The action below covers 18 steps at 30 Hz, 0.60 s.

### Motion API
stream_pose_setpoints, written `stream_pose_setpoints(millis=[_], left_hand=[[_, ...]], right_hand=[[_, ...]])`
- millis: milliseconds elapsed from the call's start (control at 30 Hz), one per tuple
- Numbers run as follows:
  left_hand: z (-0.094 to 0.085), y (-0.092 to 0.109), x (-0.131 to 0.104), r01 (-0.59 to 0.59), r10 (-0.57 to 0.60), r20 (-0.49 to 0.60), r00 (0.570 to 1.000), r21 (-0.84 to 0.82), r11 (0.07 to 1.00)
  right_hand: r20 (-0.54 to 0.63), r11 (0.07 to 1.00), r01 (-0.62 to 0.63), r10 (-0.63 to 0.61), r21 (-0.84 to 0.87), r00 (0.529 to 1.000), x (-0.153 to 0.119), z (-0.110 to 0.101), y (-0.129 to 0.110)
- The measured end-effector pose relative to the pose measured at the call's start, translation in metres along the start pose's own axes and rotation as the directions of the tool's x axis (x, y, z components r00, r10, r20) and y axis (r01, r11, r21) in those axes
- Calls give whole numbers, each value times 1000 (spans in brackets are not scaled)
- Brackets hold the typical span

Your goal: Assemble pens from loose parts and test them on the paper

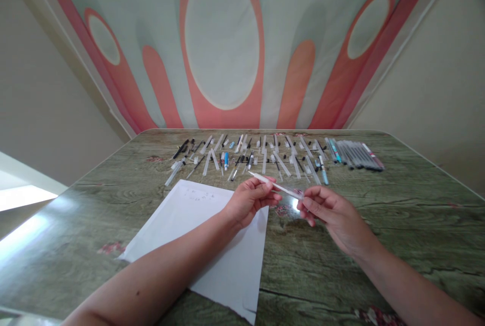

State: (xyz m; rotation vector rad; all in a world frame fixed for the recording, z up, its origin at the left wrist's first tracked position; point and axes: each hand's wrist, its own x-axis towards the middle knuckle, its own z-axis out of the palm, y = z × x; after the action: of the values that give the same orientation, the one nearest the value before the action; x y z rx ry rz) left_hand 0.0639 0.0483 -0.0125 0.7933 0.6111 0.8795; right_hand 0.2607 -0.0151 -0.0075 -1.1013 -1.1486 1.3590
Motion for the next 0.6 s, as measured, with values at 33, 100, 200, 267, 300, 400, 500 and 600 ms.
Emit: stream_pose_setpoints(millis=[33,100,200,267,300,400,500,600], left_hand=[[0,0,0,-7,7,-2,1000,9,1000],[0,0,0,-30,30,-6,1000,26,999],[0,0,0,-64,64,-2,998,53,997],[0,0,0,-73,73,4,997,75,994],[0,0,-1,-77,77,8,997,86,993],[2,0,-3,-87,83,35,996,127,988],[4,-1,-4,-105,96,60,994,176,979],[4,-3,-4,-123,117,40,992,223,967]], right_hand=[[10,1000,-15,14,21,1000,0,0,-1],[26,998,-40,39,53,999,0,1,-1],[32,995,-74,72,67,997,0,1,-2],[34,994,-88,86,68,996,0,1,-1],[37,994,-91,88,67,995,0,1,-1],[56,996,-84,82,40,995,0,1,1],[60,998,-58,60,-32,996,0,1,3],[43,992,-43,48,-119,998,1,1,5]])
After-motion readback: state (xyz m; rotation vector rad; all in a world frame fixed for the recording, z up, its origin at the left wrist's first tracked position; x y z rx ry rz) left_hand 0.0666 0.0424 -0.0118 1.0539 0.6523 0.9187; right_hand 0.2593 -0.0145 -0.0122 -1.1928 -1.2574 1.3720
